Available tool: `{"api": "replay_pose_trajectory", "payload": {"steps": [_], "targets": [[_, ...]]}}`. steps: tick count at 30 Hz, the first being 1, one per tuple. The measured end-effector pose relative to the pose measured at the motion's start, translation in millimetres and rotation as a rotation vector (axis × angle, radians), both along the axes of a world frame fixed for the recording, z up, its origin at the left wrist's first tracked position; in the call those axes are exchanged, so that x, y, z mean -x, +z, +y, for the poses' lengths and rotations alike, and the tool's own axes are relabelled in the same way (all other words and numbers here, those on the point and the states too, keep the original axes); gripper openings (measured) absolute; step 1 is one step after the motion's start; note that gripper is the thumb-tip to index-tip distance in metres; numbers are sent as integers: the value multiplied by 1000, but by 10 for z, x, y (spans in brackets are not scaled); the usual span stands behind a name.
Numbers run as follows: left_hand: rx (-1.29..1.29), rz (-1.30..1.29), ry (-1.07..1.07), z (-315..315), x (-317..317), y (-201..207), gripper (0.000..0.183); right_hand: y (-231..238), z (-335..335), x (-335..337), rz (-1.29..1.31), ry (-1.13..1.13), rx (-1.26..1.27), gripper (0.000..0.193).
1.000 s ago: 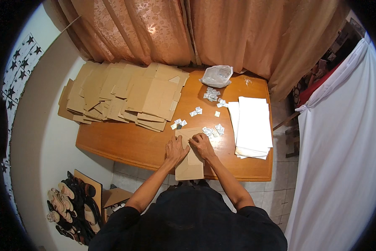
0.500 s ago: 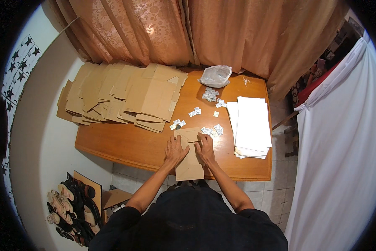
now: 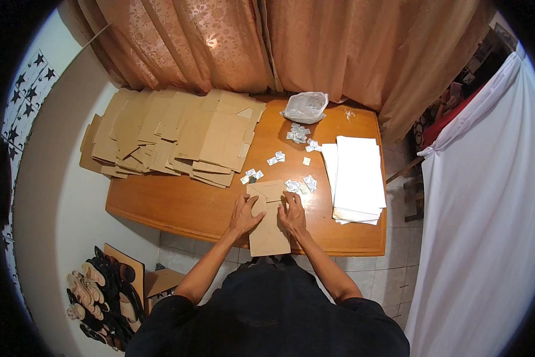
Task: Assembling cardboard shoe boxes, adding wrapping paper and labels, then placing the finished boxes on a storage shelf.
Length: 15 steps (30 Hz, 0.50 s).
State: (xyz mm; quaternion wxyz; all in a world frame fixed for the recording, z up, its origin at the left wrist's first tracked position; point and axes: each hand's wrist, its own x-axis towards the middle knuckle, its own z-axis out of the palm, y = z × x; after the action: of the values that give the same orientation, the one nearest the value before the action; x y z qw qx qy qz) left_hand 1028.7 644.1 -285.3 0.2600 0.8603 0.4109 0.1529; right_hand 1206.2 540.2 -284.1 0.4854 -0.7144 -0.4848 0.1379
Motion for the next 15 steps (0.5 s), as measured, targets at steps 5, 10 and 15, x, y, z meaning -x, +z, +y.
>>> {"api": "replay_pose_trajectory", "payload": {"steps": [5,10,15], "targets": [[21,-35,-34,-100,42,-31,66,-44,14,43,-31,32,22,45],[-8,12,29,-167,39,-57,64,-88,-18,-1,106,70,-14,47],[0,96,38,-190,-20,212,73,93,-76,-68,-219,115,125,47]]}}
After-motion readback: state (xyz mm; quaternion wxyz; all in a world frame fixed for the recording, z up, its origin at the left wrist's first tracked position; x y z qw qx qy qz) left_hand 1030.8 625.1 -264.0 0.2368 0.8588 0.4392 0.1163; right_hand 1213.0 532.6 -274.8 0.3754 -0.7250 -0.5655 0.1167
